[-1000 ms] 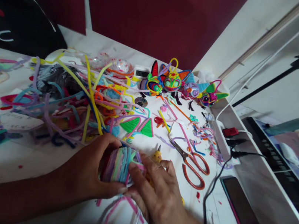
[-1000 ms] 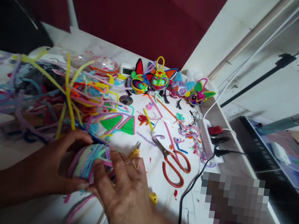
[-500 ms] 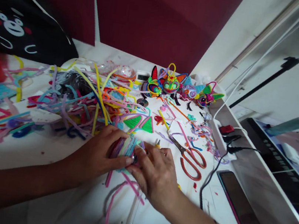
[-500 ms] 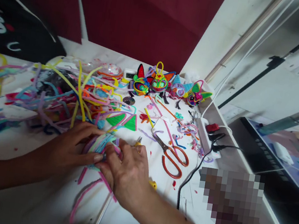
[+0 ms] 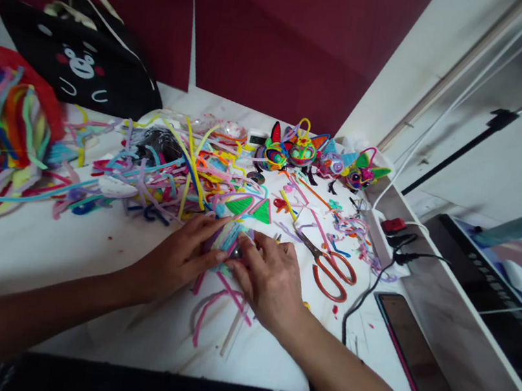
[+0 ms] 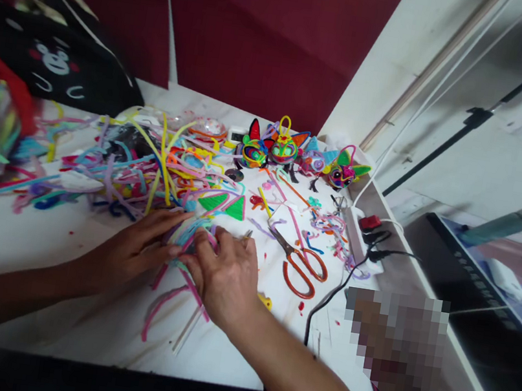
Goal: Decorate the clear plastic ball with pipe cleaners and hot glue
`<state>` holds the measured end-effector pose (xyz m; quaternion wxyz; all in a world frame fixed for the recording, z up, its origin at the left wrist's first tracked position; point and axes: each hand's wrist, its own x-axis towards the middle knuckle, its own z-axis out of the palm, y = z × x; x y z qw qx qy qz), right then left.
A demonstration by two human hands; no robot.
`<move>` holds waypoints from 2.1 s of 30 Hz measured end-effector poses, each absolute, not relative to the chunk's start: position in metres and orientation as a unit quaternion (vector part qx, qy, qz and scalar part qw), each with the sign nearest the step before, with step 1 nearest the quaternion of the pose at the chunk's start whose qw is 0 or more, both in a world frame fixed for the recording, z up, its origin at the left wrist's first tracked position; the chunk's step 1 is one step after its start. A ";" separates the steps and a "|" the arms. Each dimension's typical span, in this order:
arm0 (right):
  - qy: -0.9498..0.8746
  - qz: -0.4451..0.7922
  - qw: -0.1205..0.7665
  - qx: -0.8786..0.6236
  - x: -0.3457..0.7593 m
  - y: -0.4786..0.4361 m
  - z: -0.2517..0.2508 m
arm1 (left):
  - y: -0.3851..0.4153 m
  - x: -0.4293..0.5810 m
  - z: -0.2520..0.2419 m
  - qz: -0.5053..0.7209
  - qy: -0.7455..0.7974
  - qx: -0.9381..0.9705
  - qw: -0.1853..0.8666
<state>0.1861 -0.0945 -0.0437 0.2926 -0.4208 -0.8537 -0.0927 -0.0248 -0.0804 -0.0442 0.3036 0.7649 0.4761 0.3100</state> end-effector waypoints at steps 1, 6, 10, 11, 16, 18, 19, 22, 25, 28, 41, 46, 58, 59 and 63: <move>-0.855 -0.092 0.293 -0.419 0.186 -0.094 -0.044 | -0.080 -0.025 -0.046 0.311 0.476 0.765 0.303; -0.859 -0.070 0.291 -0.416 0.189 -0.094 -0.041 | -0.077 -0.024 -0.052 0.333 0.461 0.765 0.303; -0.869 -0.038 0.274 -0.411 0.192 -0.095 -0.037 | -0.076 -0.024 -0.051 0.335 0.459 0.767 0.297; -0.870 -0.033 0.269 -0.411 0.192 -0.095 -0.037 | -0.077 -0.024 -0.050 0.333 0.458 0.770 0.293; -0.867 -0.034 0.276 -0.413 0.193 -0.096 -0.038 | -0.080 -0.020 -0.049 0.337 0.462 0.775 0.269; -0.866 -0.038 0.280 -0.413 0.192 -0.096 -0.039 | -0.081 -0.018 -0.049 0.334 0.471 0.777 0.252; -0.865 -0.039 0.279 -0.414 0.192 -0.096 -0.039 | -0.080 -0.017 -0.049 0.331 0.473 0.778 0.246; -0.866 -0.041 0.270 -0.418 0.192 -0.097 -0.038 | -0.079 -0.016 -0.047 0.324 0.472 0.782 0.245; -0.868 -0.039 0.267 -0.416 0.193 -0.098 -0.037 | -0.077 -0.017 -0.045 0.325 0.469 0.782 0.250; -0.873 -0.026 0.262 -0.410 0.195 -0.097 -0.035 | -0.076 -0.018 -0.045 0.341 0.467 0.772 0.265; -0.860 0.029 0.289 -0.418 0.217 -0.086 -0.019 | -0.067 -0.031 -0.050 0.350 0.436 0.770 0.307; -0.862 0.050 0.289 -0.413 0.221 -0.079 -0.027 | -0.062 -0.038 -0.048 0.307 0.422 0.773 0.362; -0.887 0.113 0.265 -0.362 0.227 -0.077 -0.024 | -0.063 -0.035 -0.044 0.320 0.429 0.742 0.405; -0.888 0.111 0.266 -0.359 0.227 -0.076 -0.025 | -0.061 -0.037 -0.044 0.318 0.425 0.745 0.405; -0.890 0.092 0.273 -0.354 0.226 -0.074 -0.030 | -0.053 -0.045 -0.047 0.296 0.387 0.776 0.401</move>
